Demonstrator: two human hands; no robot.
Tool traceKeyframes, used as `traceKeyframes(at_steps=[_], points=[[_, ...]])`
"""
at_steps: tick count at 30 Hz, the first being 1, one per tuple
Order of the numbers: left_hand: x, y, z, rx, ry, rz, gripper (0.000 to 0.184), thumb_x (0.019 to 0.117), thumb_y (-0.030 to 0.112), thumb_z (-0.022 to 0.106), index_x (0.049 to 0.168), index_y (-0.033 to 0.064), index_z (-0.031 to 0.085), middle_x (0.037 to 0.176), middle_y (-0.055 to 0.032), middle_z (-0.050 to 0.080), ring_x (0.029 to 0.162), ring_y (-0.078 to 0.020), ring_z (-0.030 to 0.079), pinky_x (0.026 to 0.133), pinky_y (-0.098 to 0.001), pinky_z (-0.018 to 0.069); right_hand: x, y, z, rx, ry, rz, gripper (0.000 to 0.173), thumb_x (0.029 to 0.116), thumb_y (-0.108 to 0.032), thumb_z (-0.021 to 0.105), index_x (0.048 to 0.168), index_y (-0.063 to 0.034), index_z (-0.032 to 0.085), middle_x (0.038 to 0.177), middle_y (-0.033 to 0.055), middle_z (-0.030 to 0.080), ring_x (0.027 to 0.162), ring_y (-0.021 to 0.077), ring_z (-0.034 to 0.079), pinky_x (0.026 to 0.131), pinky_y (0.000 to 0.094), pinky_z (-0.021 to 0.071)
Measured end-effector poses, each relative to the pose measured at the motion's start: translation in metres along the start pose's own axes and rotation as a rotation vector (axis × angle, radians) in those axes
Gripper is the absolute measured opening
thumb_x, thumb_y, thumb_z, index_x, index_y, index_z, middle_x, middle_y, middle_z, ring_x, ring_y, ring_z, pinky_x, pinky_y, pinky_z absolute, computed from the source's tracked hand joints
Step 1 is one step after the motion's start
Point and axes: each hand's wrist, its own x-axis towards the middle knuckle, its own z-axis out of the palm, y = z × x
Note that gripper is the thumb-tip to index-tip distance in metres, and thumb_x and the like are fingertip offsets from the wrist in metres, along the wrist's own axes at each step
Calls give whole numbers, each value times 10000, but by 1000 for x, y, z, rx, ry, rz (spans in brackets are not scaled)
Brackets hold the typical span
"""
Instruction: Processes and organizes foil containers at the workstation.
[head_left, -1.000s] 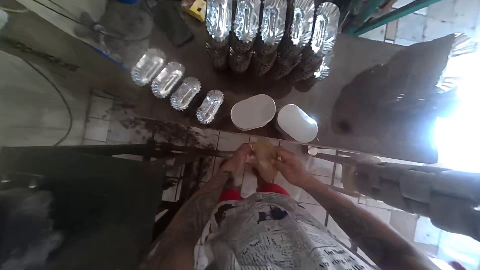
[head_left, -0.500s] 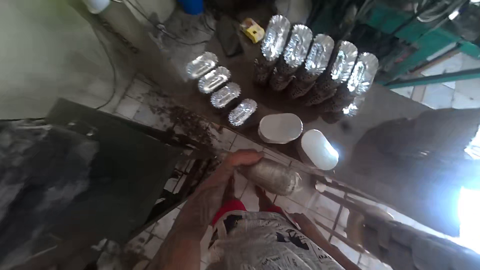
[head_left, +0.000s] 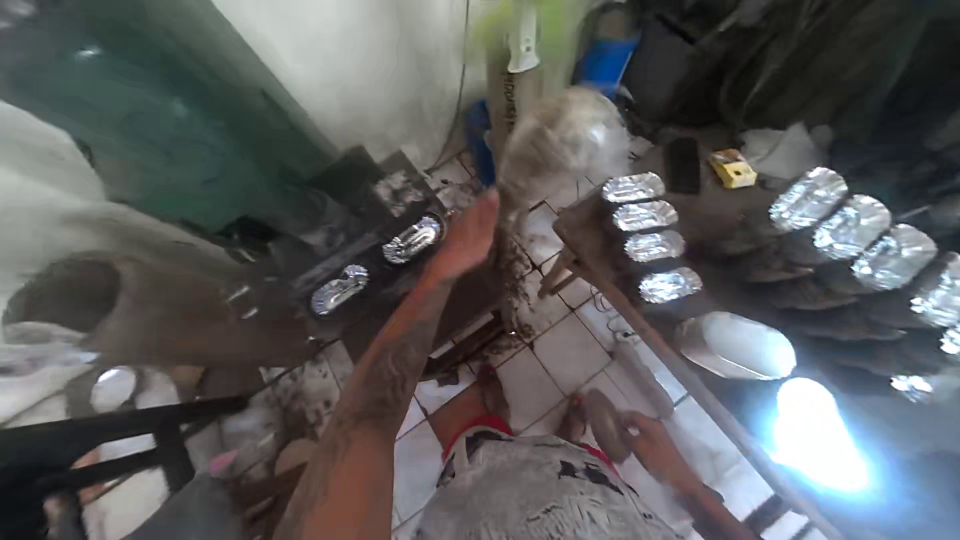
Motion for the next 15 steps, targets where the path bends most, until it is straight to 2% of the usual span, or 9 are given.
traceKeyframes(at_steps=[1, 3, 5, 7, 9, 11, 12, 13, 15], points=[[-12, -34, -9, 195, -39, -91, 709, 1099, 538, 234, 1450, -25, 481, 1379, -277, 578, 1310, -405, 554, 1099, -641, 405, 17, -25, 2, -17, 32, -30, 288, 942, -8, 604, 1208, 84, 664, 1167, 243, 688, 1102, 319, 667, 1006, 491, 523], [-27, -92, -42, 350, -124, -276, 723, 1049, 625, 354, 1397, 24, 559, 1302, -266, 630, 1254, -437, 585, 1068, -700, 392, 52, -84, 6, -29, 96, -102, 280, 950, -23, 596, 1204, 76, 658, 1162, 237, 683, 1089, 306, 666, 990, 486, 530], [-51, -108, -79, 299, -263, -228, 591, 1081, 502, 422, 1142, -29, 673, 1023, -268, 672, 981, -424, 656, 889, -667, 492, 86, -145, 14, -61, 174, -256, 275, 951, -20, 593, 1194, 90, 661, 1148, 250, 684, 1069, 311, 673, 970, 477, 540], [-81, -107, -111, 224, -446, -100, 526, 1105, 402, 417, 916, -24, 663, 747, -170, 596, 689, -303, 597, 674, -537, 511, 119, -196, 30, -215, 243, -574, 225, 956, -3, 588, 1128, 92, 698, 1058, 237, 709, 982, 312, 700, 910, 458, 579], [-105, -131, -133, 342, -565, -39, 513, 1097, 400, 434, 874, 4, 672, 748, -154, 620, 706, -297, 627, 701, -545, 530, 154, -241, 51, -480, 193, -909, 218, 936, 31, 597, 1096, 33, 744, 1065, 193, 740, 1017, 349, 710, 916, 515, 575], [-124, -169, -148, 499, -563, -7, 473, 1089, 380, 462, 943, 12, 720, 937, -182, 687, 909, -340, 678, 867, -582, 538, 194, -280, 75, -729, 72, -1244, 216, 901, 30, 640, 1074, -35, 752, 1101, 127, 744, 1049, 330, 708, 897, 519, 584], [-134, -174, -153, 543, -548, 1, 421, 1085, 338, 483, 984, 12, 730, 998, -189, 694, 968, -353, 680, 904, -584, 530, 215, -298, 88, -824, -1, -1369, 204, 915, 28, 630, 1070, -41, 744, 1120, 113, 740, 1072, 320, 700, 920, 522, 573], [-143, -164, -156, 552, -532, 4, 383, 1081, 294, 500, 1016, 0, 737, 1027, -201, 701, 1003, -365, 681, 930, -580, 524, 236, -316, 99, -925, -64, -1427, 204, 944, 25, 606, 1083, -46, 737, 1150, 99, 736, 1121, 305, 687, 948, 522, 559], [-168, -128, -155, 442, -482, 109, 384, 1086, 274, 498, 1001, -32, 713, 937, -199, 688, 906, -339, 681, 870, -522, 547, 259, -347, 123, -1089, -211, -1327, 260, 986, 29, 546, 1175, -32, 713, 1286, 113, 689, 1277, 312, 607, 1047, 550, 491]])
